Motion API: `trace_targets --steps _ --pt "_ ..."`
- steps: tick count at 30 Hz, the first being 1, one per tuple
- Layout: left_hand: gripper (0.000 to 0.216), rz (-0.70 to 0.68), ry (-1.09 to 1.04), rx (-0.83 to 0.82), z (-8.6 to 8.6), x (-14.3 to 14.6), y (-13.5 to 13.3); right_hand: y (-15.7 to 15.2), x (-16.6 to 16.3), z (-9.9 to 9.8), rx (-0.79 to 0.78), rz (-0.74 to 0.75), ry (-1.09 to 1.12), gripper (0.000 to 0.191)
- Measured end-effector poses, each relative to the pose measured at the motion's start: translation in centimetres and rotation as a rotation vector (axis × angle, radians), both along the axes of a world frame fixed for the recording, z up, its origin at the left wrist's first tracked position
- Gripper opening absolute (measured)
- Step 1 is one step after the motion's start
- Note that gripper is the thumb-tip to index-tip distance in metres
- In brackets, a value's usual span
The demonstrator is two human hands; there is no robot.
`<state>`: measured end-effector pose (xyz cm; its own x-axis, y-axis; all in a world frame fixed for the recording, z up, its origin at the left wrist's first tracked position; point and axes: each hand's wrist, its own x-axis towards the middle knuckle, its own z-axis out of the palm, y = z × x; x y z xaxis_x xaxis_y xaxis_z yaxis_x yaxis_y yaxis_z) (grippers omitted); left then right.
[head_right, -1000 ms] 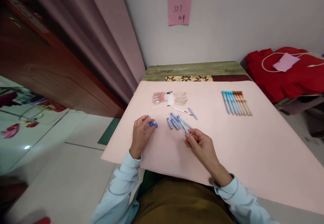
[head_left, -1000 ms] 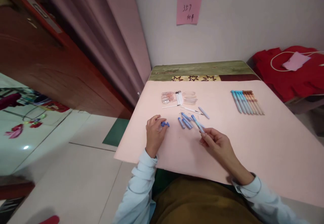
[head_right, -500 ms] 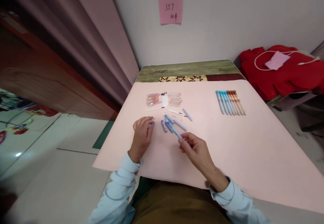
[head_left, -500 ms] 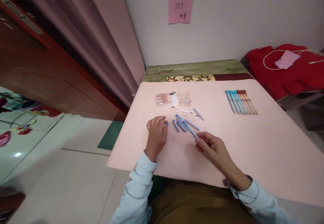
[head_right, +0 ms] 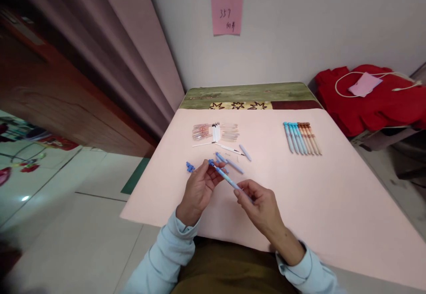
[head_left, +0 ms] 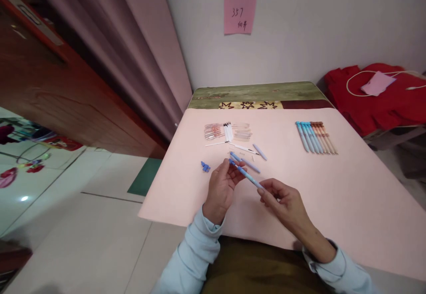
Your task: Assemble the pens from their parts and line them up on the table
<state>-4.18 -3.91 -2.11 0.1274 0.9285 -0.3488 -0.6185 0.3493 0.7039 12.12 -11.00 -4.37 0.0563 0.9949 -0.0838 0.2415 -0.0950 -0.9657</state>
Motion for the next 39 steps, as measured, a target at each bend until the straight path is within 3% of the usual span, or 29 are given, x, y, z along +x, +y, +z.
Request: trace_targets --steps 4,11,17,21,25,30,33,35,39 --pt "0.035 -0.011 0.047 0.029 0.3 0.1 -0.3 0.0 0.0 0.0 -0.001 -0.001 -0.002 0.034" --pt "0.039 -0.008 0.349 0.197 0.0 0.3 -0.7 -0.5 0.2 0.2 -0.014 0.008 0.031 0.035" --pt "0.037 -0.028 0.481 0.275 0.4 0.0 -0.9 -0.8 -0.4 0.5 -0.002 0.072 0.12 0.03" --pt "0.036 -0.023 0.567 0.321 0.9 -0.2 -1.1 -0.7 -0.7 1.1 0.059 0.073 0.001 0.017" --pt "0.037 -0.129 0.653 0.374 1.5 0.1 -1.4 -0.5 -0.6 1.6 0.097 0.014 -0.192 0.007" --pt "0.041 -0.188 0.635 0.433 2.1 1.2 -1.6 -0.5 0.1 1.7 0.09 -0.068 -0.132 0.01" --pt "0.05 -0.118 0.622 0.418 2.0 0.9 -1.2 0.0 2.8 1.8 0.144 -0.16 -0.099 0.015" --pt "0.051 -0.008 0.695 0.41 1.5 -0.4 -0.8 0.9 6.3 2.0 0.185 -0.254 -0.125 0.022" --pt "0.047 0.308 1.077 0.363 -0.1 -4.7 -0.1 3.8 15.7 2.2 0.235 -0.508 -0.304 0.038"
